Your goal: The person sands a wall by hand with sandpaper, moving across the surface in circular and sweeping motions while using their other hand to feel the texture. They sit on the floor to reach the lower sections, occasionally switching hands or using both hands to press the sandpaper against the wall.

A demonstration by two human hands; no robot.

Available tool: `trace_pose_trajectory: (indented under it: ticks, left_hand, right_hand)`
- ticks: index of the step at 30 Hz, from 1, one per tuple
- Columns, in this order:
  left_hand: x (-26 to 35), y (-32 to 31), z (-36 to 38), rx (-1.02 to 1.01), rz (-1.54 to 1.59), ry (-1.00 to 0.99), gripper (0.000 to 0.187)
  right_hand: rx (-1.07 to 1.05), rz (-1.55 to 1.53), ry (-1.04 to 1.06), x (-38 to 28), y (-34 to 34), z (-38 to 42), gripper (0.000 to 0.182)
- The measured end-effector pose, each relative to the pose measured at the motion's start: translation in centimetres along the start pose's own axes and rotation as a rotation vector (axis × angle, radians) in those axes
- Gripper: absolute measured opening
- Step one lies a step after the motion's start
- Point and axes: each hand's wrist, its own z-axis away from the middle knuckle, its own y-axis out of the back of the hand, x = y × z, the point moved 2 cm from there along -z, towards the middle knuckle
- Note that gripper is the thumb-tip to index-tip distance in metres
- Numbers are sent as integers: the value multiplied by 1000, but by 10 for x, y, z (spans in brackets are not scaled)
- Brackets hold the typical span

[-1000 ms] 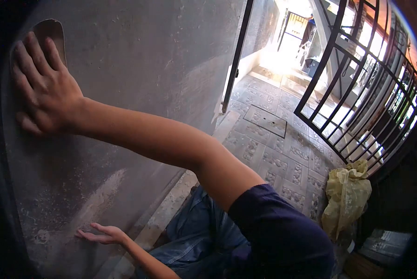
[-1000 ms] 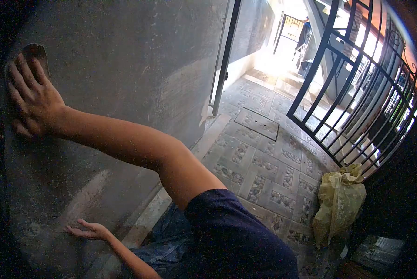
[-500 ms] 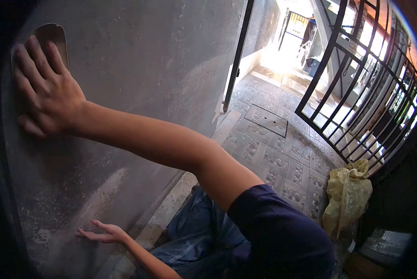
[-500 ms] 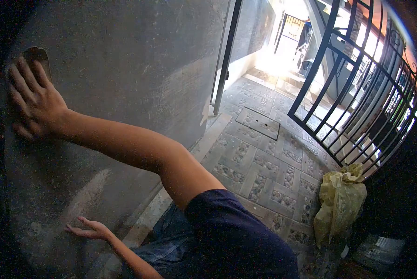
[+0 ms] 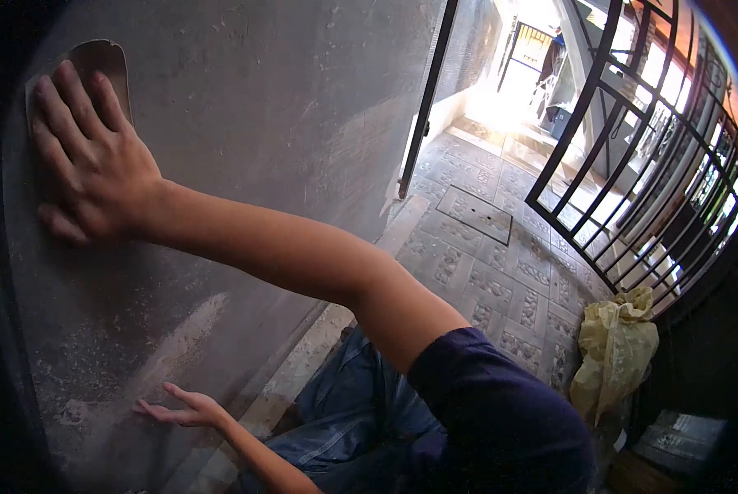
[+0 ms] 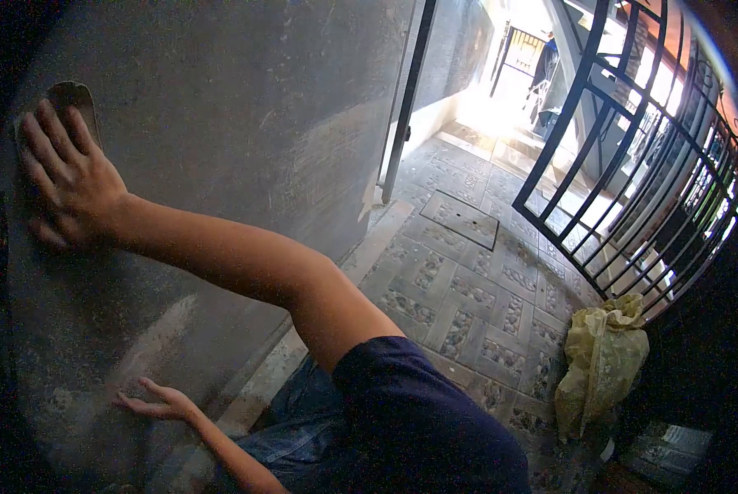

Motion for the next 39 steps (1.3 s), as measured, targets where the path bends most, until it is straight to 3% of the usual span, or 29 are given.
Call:
trace_pose_trajectory:
  ticks: [12,15,23,27,31,33,37,39]
  left_hand:
    - [6,1,0,-32,-2,61,56]
    - [3,-1,1,-8,16,16,56]
    - [-25,-5,11,35,-59,-339,60]
    - [-31,-14,41,-76,-68,-544,65]
    - [-42,-17,77,-351,-109,-633,66]
    - [-36,-14,81,-431,-54,-717,66]
    - [-22,-9,97,-570,-92,-728,65]
    - [-17,-4,102,-602,-72,-730,64]
  right_hand:
    - [-29,82,15,-2,1,8,87]
    - [-56,315,20,-8,4,13,81]
    - [-98,234,-159,-15,22,128,79]
    - [-120,398,-398,-30,53,217,79]
    - [-174,403,-626,-47,66,272,78]
    - [-278,-192,-881,-48,71,281,79]
    - [-249,-268,-872,-43,85,283,77]
    - [-219,-139,-784,-40,81,291,75]
